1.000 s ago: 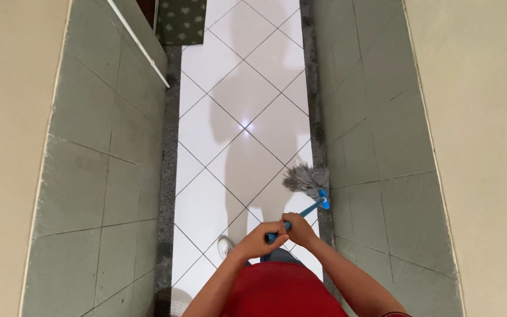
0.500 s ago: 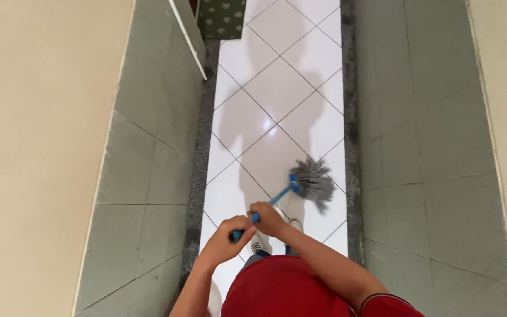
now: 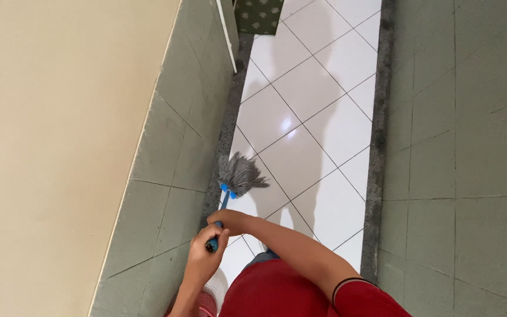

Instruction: The person mops a tiled hallway floor using a blue-handled mop. They move the mop back and forth along the corridor, passing a shoe rack, a red dustpan, and a blue bucket. The person continues mopping the entire visible length of the hallway.

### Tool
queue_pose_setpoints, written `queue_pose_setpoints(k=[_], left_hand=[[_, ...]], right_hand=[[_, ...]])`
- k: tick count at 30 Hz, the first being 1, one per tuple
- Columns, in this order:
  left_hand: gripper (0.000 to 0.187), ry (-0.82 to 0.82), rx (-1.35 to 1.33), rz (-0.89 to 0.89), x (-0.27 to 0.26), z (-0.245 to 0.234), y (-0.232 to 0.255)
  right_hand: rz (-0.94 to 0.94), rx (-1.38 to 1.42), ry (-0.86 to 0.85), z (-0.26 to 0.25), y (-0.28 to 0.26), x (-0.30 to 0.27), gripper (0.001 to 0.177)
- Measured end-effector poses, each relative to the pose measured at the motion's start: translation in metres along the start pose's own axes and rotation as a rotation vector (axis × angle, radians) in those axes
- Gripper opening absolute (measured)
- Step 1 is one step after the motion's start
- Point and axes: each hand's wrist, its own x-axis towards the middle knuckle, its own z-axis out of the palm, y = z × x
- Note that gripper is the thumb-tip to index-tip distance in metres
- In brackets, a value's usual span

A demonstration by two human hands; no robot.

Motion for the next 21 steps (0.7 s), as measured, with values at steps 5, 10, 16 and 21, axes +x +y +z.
queue_pose_setpoints(k=[5,10,16,21], left_hand=[[0.031,-0.058,-0.101,-0.020,-0.005,0.004,0.004],[0.033,-0.180,-0.190,0.004,-0.006,0.042,0.022],[0.023,-0.351,-0.213,0.169,-0.016,0.112,0.033],[0.030,-0.531,-0.346,0.296,-0.037,0.175,0.032]], right_hand=[[0.107,-0.014,0.012,-0.007,-0.018,-0.034,0.021],[0.273,0.009,0.073,-0.014,-0.021,-0.103,0.024],[0.436,0.027,0.255,-0.002,-0.018,-0.210,0.031],[0.455,-0.132,0.421,0.033,0.003,-0.297,0.023]])
